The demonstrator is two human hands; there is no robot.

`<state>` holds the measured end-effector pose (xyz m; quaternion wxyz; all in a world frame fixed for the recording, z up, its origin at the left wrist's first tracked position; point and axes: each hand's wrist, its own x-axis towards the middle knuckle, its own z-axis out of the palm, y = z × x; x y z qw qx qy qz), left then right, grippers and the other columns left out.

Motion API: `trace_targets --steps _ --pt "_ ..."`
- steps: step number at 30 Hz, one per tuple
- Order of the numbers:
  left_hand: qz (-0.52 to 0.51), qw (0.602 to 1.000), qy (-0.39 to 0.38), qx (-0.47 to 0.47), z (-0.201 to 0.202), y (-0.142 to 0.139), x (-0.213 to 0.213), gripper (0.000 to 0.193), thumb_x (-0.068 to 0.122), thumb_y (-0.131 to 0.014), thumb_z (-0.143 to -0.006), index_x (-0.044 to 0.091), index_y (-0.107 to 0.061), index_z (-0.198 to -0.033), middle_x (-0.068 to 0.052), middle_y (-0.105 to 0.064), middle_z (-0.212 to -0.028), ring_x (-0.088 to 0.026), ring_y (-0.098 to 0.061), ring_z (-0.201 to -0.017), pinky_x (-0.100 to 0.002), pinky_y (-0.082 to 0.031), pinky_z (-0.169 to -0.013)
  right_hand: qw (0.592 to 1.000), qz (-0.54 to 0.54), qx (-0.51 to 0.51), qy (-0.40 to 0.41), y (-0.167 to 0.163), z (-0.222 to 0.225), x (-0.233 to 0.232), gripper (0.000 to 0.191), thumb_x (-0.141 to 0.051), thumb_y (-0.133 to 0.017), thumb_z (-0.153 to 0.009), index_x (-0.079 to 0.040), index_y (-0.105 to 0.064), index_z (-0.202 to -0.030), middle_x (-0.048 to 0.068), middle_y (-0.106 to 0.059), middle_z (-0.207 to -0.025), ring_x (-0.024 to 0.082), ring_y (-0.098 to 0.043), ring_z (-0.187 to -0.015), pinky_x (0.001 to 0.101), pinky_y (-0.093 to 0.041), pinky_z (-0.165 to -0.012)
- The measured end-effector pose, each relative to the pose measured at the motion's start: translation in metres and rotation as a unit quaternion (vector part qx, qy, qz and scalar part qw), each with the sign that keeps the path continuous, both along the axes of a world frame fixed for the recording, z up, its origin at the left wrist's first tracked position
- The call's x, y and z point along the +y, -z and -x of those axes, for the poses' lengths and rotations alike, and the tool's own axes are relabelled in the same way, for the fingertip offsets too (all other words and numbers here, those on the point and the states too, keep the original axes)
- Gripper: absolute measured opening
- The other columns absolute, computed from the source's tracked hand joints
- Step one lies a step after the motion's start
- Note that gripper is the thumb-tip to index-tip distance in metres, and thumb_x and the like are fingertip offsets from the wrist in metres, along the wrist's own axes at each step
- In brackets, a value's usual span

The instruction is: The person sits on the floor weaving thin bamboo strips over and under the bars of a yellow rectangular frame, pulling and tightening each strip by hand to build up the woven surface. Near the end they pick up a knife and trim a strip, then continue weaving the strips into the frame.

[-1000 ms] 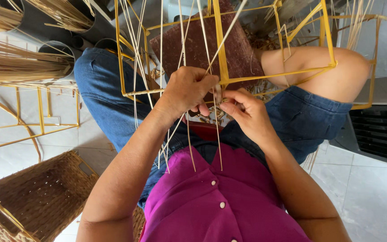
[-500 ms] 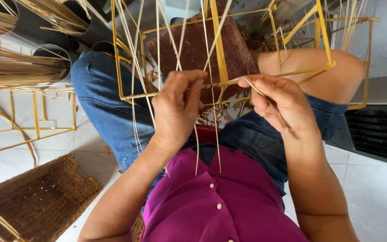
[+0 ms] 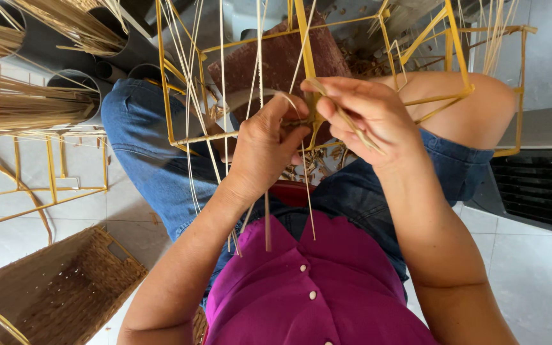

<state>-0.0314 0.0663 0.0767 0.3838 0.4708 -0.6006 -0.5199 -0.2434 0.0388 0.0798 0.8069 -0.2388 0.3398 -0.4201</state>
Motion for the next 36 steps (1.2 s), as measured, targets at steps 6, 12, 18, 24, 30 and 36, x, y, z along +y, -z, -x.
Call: trace_targets --steps 6,12,18,24,30,36 --pt "0.193 0.962 -0.044 -0.19 0.01 0.013 0.002 0.021 0.009 -0.077 -0.092 0.005 -0.058 -0.099 -0.011 -0.06 -0.093 -0.035 -0.069 -0.077 -0.045 -0.055 -0.064 0.999 0.049 0.0 -0.02 -0.002 -0.012 -0.002 0.035 -0.015 -0.055 -0.112 0.009 -0.064 -0.135 0.007 -0.066 -0.084 0.003 -0.044 -0.052 0.019 -0.035 -0.047" --pt "0.174 0.958 -0.038 -0.226 0.014 0.016 0.005 0.008 0.011 -0.074 -0.09 0.009 -0.067 -0.094 -0.011 -0.063 -0.092 -0.036 -0.07 -0.073 -0.045 -0.057 -0.063 0.974 0.116 0.165 0.1 -0.016 0.009 0.032 0.034 -0.021 -0.057 -0.11 0.004 -0.066 -0.131 0.007 -0.069 -0.089 0.005 -0.051 -0.06 0.0194 -0.038 -0.05" --pt "-0.025 0.978 0.088 -0.19 0.006 -0.004 -0.021 0.014 0.017 -0.07 -0.093 0.004 -0.072 -0.092 -0.013 -0.074 -0.087 -0.023 -0.076 -0.06 -0.034 -0.06 -0.057 0.785 0.317 0.532 0.026 0.013 -0.004 0.083 0.015 -0.011 -0.066 -0.105 -0.004 -0.074 -0.117 0.006 -0.075 -0.097 0.009 -0.067 -0.077 0.0226 -0.053 -0.067" --pt "-0.218 0.954 0.177 -0.103 -0.003 -0.019 -0.046 0.03 0.022 -0.061 -0.099 -0.004 -0.073 -0.088 -0.014 -0.079 -0.078 -0.017 -0.078 -0.055 -0.025 -0.056 -0.04 0.818 0.293 0.495 0.019 0.053 -0.022 0.076 0.017 -0.008 -0.075 -0.097 -0.002 -0.071 -0.113 0.005 -0.07 -0.106 0.01 -0.068 -0.089 0.0245 -0.055 -0.07" --pt "-0.25 0.951 0.155 -0.096 -0.005 -0.021 -0.049 0.033 0.023 -0.055 -0.1 -0.004 -0.071 -0.091 -0.011 -0.08 -0.086 -0.02 -0.077 -0.053 -0.026 -0.05 -0.035 0.907 0.215 0.36 0.037 0.067 -0.004 0.076 0.026 -0.002 -0.073 -0.093 -0.001 -0.07 -0.119 0.001 -0.067 -0.116 0.008 -0.068 -0.094 0.0224 -0.056 -0.082" --pt "-0.233 0.964 0.117 -0.058 -0.003 -0.019 -0.043 0.029 0.02 -0.058 -0.1 -0.004 -0.072 -0.096 -0.011 -0.079 -0.089 -0.019 -0.077 -0.054 -0.024 -0.055 -0.037 0.955 0.13 0.265 -0.012 0.067 0.006 0.073 0.017 -0.015 -0.071 -0.103 0.002 -0.074 -0.106 0.001 -0.063 -0.078 0.003 -0.045 -0.061 0.0185 -0.035 -0.054"
